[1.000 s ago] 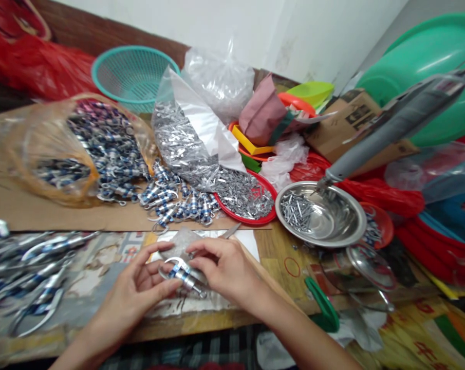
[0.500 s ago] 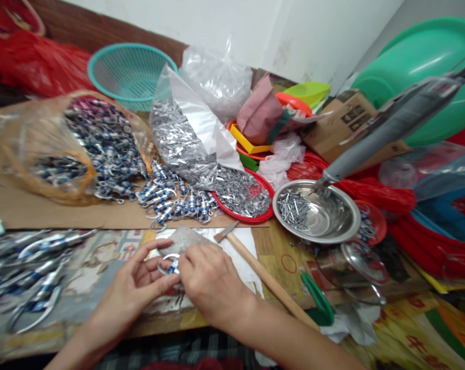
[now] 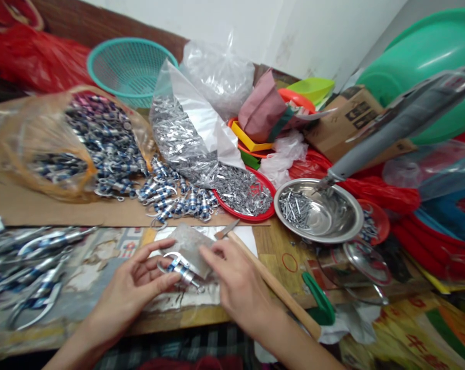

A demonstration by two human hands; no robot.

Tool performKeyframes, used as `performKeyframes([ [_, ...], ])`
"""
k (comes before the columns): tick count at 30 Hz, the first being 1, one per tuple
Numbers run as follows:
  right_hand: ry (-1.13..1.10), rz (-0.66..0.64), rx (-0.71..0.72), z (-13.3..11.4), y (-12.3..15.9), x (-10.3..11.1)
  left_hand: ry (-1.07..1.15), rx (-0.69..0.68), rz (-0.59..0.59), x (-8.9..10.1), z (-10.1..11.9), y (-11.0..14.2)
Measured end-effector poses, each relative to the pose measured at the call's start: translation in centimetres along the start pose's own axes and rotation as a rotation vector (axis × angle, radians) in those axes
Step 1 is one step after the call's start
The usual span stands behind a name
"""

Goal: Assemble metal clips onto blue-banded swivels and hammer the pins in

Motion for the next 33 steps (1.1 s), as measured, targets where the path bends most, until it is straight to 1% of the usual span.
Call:
performKeyframes([
  [1,0.018,0.067,-0.079,1.5,0.8,0.2,-0.006,-0.001,0.004,0.1,-0.1,0.0],
  [2,0.059,0.097,-0.175,3.1,1.6,0.1,-0.011,0.002,0.006,0.1,-0.1,0.1],
  [3,0.105,0.08,-0.273,4.6,2.3,-0.2,-0.016,0.005,0.009,0.1,-0.1,0.1],
  [5,0.133,-0.054,-0.416,7.0,3.4,-1.3,-0.022,0.006,0.016,0.2,-0.2,0.2],
  [6,0.106,-0.116,-0.453,7.7,3.8,-1.8,-0.025,0.003,0.019,0.2,-0.2,0.2],
  [7,0.065,-0.142,-0.474,8.0,4.2,-2.0,-0.026,-0.001,0.022,0.3,-0.2,0.2],
  [8,0.025,-0.126,-0.48,7.9,4.3,-1.8,-0.026,-0.005,0.024,0.3,-0.2,0.1],
  [9,-0.01,-0.081,-0.468,7.6,4.4,-1.3,-0.026,-0.007,0.023,0.3,-0.2,0.1],
  [11,-0.052,0.019,-0.389,5.9,4.2,0.1,-0.024,-0.007,0.018,0.3,-0.3,0.0],
  [12,-0.06,0.046,-0.326,4.7,4.0,0.9,-0.024,-0.008,0.016,0.3,-0.3,-0.1],
  [15,-0.046,0.052,-0.107,0.9,3.2,2.5,-0.026,-0.006,0.016,0.3,-0.3,-0.1],
  [16,-0.036,0.076,-0.055,0.0,3.1,3.0,-0.026,-0.003,0.018,0.3,-0.3,0.0],
  [17,-0.025,0.102,-0.015,-0.8,3.0,3.3,-0.025,0.001,0.02,0.2,-0.2,0.1],
  [18,-0.011,0.101,0.002,-1.2,2.9,3.3,-0.022,0.006,0.022,0.2,-0.1,0.1],
  [19,0.001,0.069,0.0,-1.4,2.8,3.1,-0.02,0.013,0.023,0.1,-0.1,0.2],
  [22,0.045,-0.104,-0.04,-1.4,2.7,1.3,-0.012,0.027,0.032,-0.1,0.2,0.3],
  [23,0.047,-0.109,-0.045,-1.4,2.9,1.0,-0.01,0.026,0.038,-0.1,0.3,0.3],
  [26,0.005,-0.036,-0.044,-1.2,3.5,0.8,-0.012,0.021,0.049,-0.1,0.2,0.2],
  [28,-0.06,-0.053,-0.076,-0.5,3.7,0.4,-0.01,0.007,0.053,0.1,-0.1,0.0],
  [30,-0.141,-0.044,-0.162,1.1,3.7,0.0,-0.026,-0.001,0.044,0.2,-0.4,-0.1],
  [32,-0.218,0.002,-0.291,3.6,3.5,-0.3,-0.074,0.011,0.03,0.4,-0.7,-0.2],
  [33,-0.247,-0.003,-0.35,4.9,3.3,-0.6,-0.102,0.021,0.023,0.4,-0.8,-0.2],
])
Point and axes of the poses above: each hand's wrist, its own y-axis away from the middle knuckle, its own x-axis out of the back of the hand, z = x × y, the point moved 6 cm from there along -y, towards the middle knuckle, and after that the axes turned 15 degrees about -z, right-handed, at the moved point
